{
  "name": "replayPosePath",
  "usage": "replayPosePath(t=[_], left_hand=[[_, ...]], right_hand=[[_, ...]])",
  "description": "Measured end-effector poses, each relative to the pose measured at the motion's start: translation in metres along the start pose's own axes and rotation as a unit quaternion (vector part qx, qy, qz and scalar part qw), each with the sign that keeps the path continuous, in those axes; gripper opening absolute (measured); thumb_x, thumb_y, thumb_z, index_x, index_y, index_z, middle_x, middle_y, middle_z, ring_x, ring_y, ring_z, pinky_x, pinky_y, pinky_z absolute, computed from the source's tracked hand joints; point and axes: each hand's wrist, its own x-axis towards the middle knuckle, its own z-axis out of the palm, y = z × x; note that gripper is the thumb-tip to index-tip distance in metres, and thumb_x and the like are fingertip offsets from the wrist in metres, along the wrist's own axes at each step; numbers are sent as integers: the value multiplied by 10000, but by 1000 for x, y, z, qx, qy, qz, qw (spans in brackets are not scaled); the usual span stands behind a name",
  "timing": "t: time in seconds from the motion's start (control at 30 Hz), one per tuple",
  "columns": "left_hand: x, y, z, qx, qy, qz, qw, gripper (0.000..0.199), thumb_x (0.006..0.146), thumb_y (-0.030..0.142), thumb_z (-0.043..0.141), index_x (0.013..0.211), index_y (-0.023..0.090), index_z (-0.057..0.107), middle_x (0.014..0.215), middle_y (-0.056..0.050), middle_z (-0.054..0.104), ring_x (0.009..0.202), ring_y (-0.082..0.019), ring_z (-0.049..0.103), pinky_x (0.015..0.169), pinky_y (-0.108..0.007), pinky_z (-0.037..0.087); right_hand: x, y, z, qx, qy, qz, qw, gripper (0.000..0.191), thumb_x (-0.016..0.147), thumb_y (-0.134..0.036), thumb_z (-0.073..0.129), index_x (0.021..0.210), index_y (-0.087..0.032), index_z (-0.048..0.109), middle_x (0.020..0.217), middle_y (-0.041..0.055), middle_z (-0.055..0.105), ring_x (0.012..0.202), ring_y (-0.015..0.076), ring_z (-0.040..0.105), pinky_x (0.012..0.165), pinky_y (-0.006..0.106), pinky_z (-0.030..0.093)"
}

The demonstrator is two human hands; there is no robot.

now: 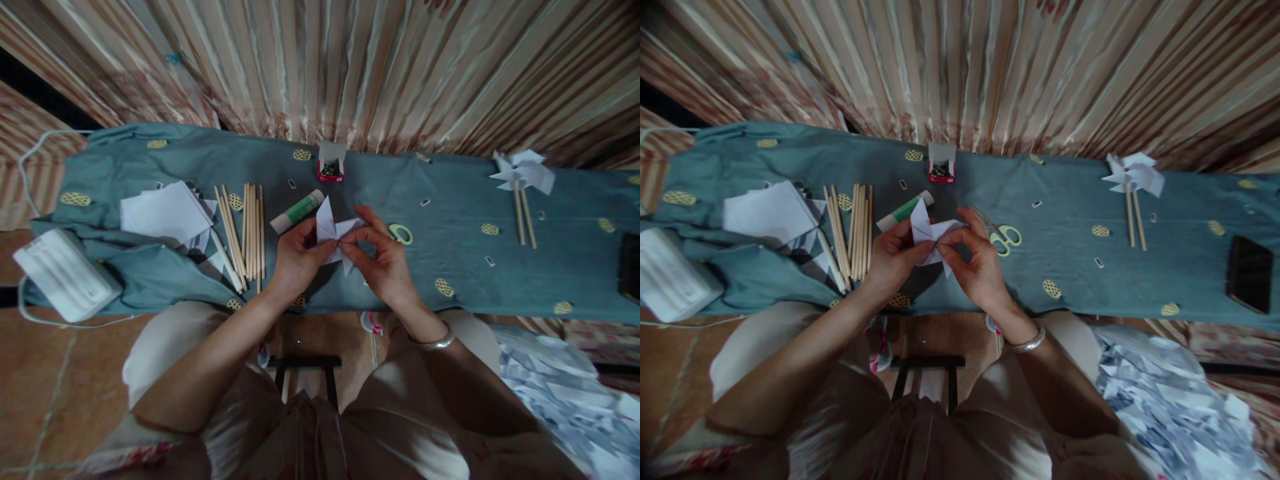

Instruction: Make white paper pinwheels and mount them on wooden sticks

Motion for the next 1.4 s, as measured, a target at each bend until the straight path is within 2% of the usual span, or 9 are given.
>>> replayPosePath(t=[0.37,0.57,0.7,0.77,0.9,1.0,1.1,1.2,1.4], left_hand=[[-1,2,-4,23,-7,-1,1000,296,644,287,818,891,158,719,821,-24,735,754,-179,669,722,-288,540],[0,-1,-5,31,-10,-9,999,326,649,298,818,918,144,719,843,-28,748,743,-170,675,718,-278,542],[-1,0,-5,35,-10,-16,999,362,649,322,832,950,152,724,873,-43,758,758,-186,687,735,-302,558],[-1,1,-5,29,-10,-16,999,371,648,324,840,960,159,727,888,-49,760,764,-194,692,741,-314,565],[-1,2,-7,31,-14,-15,999,381,653,328,847,975,162,726,891,-56,754,788,-213,698,753,-334,567],[-1,2,-9,29,-13,-22,999,399,643,327,856,984,166,727,884,-56,751,801,-225,699,748,-337,567],[0,2,-9,14,-14,-29,999,390,633,321,861,967,166,733,880,-54,754,784,-214,695,740,-327,566],[0,2,-8,-1,-10,-37,999,379,617,320,869,939,164,744,864,-49,759,750,-192,688,726,-308,564],[-1,1,-8,-23,-14,-62,998,372,606,347,885,903,159,763,851,-52,774,729,-182,690,706,-294,565]], right_hand=[[1,9,4,50,-1,22,999,28,818,-266,716,832,-251,735,1379,69,617,1372,273,515,1149,529,393],[2,8,6,90,-8,53,994,54,814,-304,722,826,-252,730,1380,61,610,1391,281,489,1175,516,354],[2,5,6,104,8,48,993,53,793,-305,746,807,-264,715,1320,44,636,1412,283,456,1184,508,336],[1,5,6,109,30,59,992,149,762,-316,777,892,-273,718,1393,48,581,1417,292,443,1190,513,322],[2,7,8,126,59,107,984,587,671,-360,844,1214,-292,630,1499,71,482,1413,296,431,1164,516,346],[4,8,11,188,65,154,968,796,580,-378,893,1290,-282,548,1409,91,563,1268,280,556,1054,471,463],[6,7,12,276,32,207,938,871,543,-384,914,1303,-292,501,1106,47,706,939,227,680,872,427,560],[7,3,11,332,13,241,912,865,526,-363,929,1277,-288,506,835,-25,717,776,199,691,777,393,585],[7,-2,10,350,8,283,893,726,525,-344,934,1163,-252,600,749,-42,716,637,150,668,647,316,565]])
